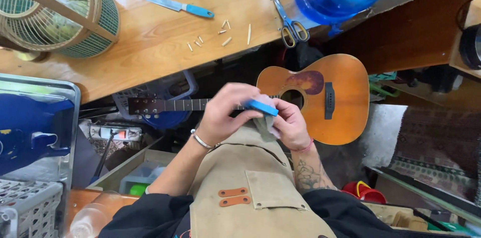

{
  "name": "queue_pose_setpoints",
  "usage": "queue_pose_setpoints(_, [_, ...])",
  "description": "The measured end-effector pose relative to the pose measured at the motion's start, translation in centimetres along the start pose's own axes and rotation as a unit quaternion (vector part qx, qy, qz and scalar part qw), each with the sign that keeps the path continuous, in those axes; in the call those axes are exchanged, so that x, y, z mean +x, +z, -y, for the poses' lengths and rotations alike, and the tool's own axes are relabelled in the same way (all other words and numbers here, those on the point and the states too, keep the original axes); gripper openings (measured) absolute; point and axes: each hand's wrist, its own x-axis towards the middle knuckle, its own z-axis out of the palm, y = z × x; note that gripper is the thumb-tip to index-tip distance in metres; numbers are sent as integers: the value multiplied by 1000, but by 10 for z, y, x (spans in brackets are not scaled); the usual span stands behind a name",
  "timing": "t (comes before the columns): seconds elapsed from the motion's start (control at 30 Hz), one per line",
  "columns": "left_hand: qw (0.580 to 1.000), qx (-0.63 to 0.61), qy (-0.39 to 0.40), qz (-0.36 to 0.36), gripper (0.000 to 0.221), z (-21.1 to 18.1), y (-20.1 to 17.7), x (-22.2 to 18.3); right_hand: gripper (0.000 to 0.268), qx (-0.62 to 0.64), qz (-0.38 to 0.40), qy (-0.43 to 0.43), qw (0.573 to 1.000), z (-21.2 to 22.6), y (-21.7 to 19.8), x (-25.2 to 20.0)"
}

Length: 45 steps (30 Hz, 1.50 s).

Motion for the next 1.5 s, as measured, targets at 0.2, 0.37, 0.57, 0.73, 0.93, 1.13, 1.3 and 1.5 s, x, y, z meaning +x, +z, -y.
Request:
queue_pose_setpoints(0.2, [972,-163,-168,12,28,12,-1,-19,25,67,5,-6,998,-4,20,-5])
queue_pose_setpoints(0.37, [959,-225,-169,40,15,17,7,-26,34,132,-30,-17,991,5,29,-8])
queue_pose_setpoints(0.57, [962,-232,-142,17,11,21,8,-29,27,60,-50,-53,996,-2,15,-12])
queue_pose_setpoints(0.73, [975,-183,-129,-5,12,23,8,-31,13,-12,-93,-135,986,12,31,-6])
queue_pose_setpoints(0.93, [971,-190,-146,-16,15,17,16,-31,13,-92,-71,-210,971,30,45,-3])
queue_pose_setpoints(1.13, [936,-245,-253,-25,20,15,29,-37,11,-74,-96,-241,963,3,5,-3])
queue_pose_setpoints(1.3, [864,-335,-372,-53,25,13,49,-49,9,-144,-57,-255,954,16,23,-5])
queue_pose_setpoints(1.5, [811,-387,-427,-105,31,-7,69,-48,13,-254,-75,-334,905,3,3,-6])
